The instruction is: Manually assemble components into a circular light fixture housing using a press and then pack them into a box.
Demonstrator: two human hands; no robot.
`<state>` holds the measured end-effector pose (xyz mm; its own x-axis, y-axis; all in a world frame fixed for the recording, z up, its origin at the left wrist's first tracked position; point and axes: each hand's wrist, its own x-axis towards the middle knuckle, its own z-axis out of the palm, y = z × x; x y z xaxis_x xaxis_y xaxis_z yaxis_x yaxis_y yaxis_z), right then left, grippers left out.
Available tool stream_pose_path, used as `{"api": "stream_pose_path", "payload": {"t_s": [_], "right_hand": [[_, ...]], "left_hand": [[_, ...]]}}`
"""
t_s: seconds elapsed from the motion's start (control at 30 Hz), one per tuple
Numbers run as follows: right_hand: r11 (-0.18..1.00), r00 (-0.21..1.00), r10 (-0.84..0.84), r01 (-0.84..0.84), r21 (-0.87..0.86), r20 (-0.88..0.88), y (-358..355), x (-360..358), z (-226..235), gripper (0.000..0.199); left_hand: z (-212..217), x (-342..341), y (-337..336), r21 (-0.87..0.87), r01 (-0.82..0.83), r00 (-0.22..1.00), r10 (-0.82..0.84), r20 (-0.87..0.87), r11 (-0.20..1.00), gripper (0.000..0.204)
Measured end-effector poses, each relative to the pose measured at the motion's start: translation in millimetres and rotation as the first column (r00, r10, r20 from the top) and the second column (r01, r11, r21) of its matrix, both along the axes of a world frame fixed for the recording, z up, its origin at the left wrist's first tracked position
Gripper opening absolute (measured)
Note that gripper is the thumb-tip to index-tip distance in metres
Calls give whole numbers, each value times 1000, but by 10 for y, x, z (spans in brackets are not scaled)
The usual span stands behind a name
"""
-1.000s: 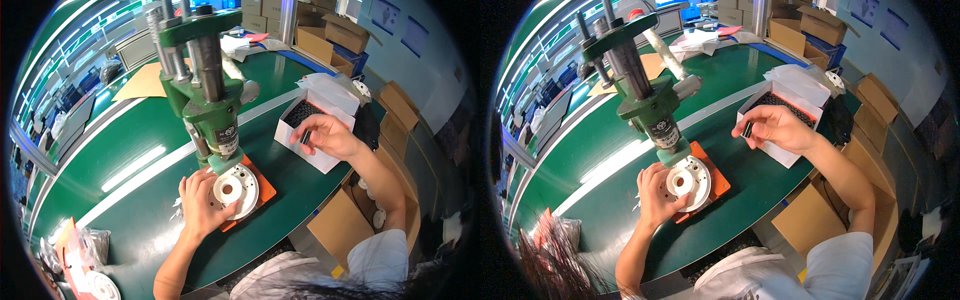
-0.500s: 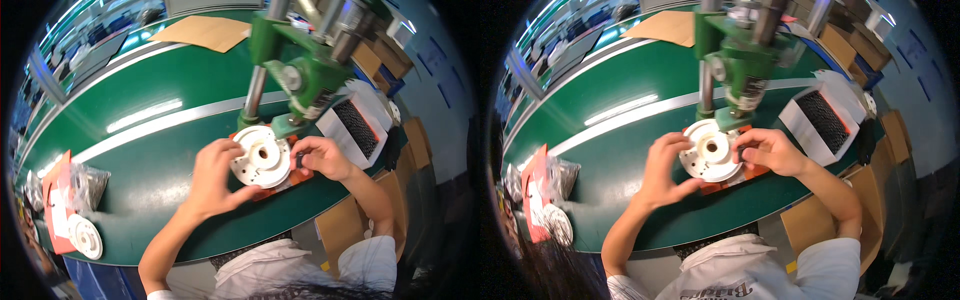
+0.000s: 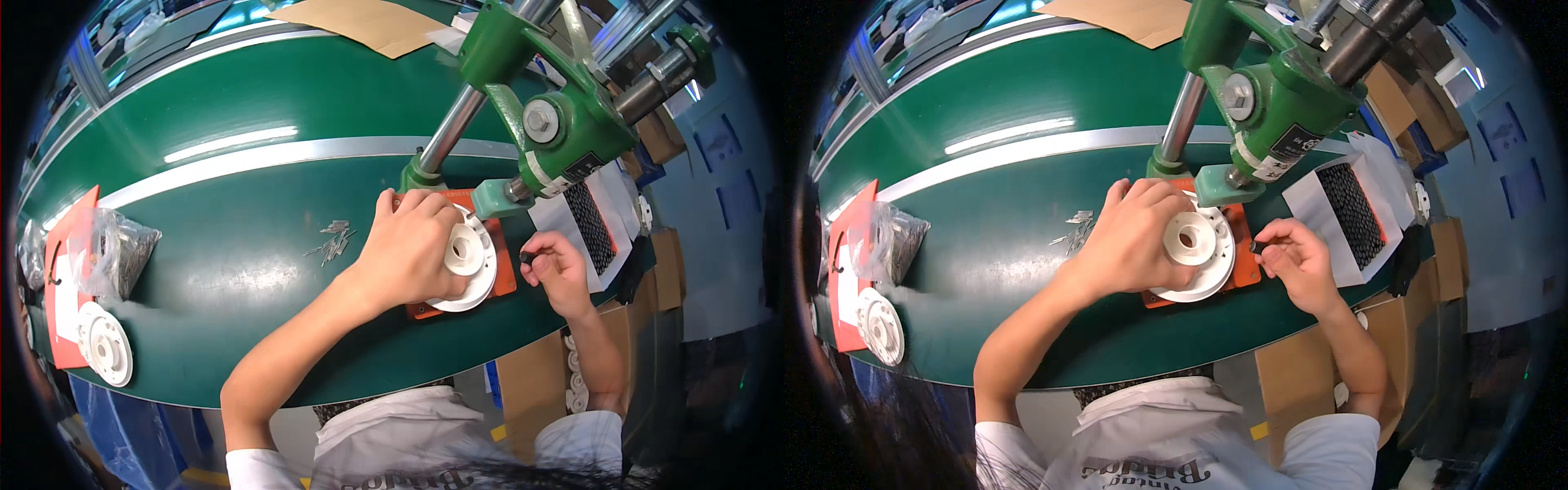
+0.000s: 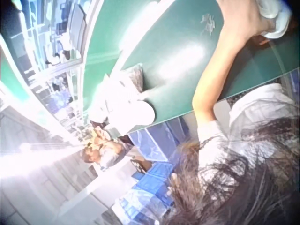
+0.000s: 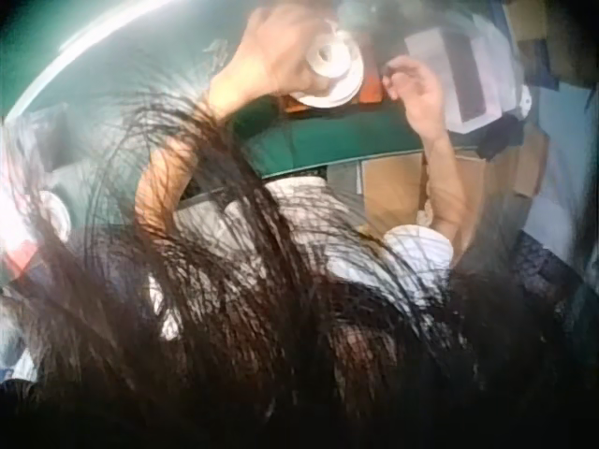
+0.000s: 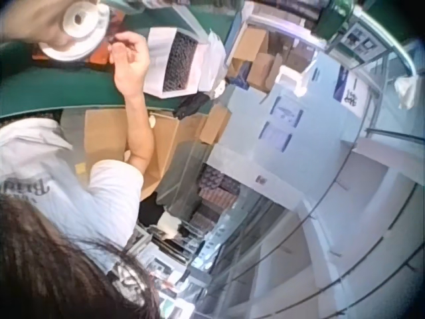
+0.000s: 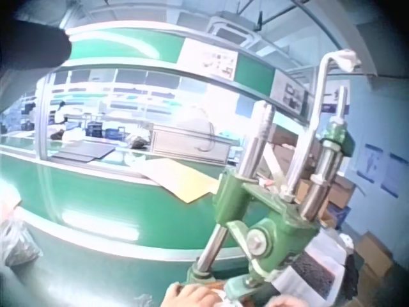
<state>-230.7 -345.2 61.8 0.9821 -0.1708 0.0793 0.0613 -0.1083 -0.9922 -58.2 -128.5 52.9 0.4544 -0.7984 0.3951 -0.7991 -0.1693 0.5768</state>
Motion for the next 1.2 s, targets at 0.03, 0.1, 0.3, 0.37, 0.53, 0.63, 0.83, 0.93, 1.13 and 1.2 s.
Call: {"api": "stream_pose_path", "payload": {"t_s": [0.03,0.1,0.3,0.37,0.53,0.63,0.83,0.93,1.13,1.2], "right_hand": [[1000,1000,-9,9,-8,27,-7,-1,1,20],[994,998,-2,9,-104,65,88,37,43,19],[951,965,177,-117,-287,192,475,236,128,25],[919,941,272,-192,-343,201,631,423,108,24],[747,863,493,-355,-562,110,1081,1033,87,21],[683,841,540,-416,-600,31,1287,1373,-15,19],[631,827,560,-463,-623,-47,1542,1749,-200,19],[651,846,527,-461,-603,-79,1547,1739,-206,20],[609,812,579,-494,-621,-79,1517,1770,-226,22],[602,803,591,-502,-620,-77,1525,1769,-217,22]], "left_hand": [[41,12,41,53,22,1000,-21,-13,998,64],[81,52,196,117,42,999,-38,-29,992,64],[78,215,1091,-5,117,991,-116,73,993,59],[-48,351,1431,10,166,986,-166,-19,986,60],[-424,445,1836,36,58,996,-56,-65,998,64],[-422,472,1860,58,33,999,-36,38,998,63],[-481,489,1967,36,-41,992,36,120,999,66],[-524,486,1989,46,-61,993,56,101,997,64],[-582,489,1963,26,-99,979,93,183,995,55],[-583,481,1959,28,-107,979,101,178,994,54]]}}
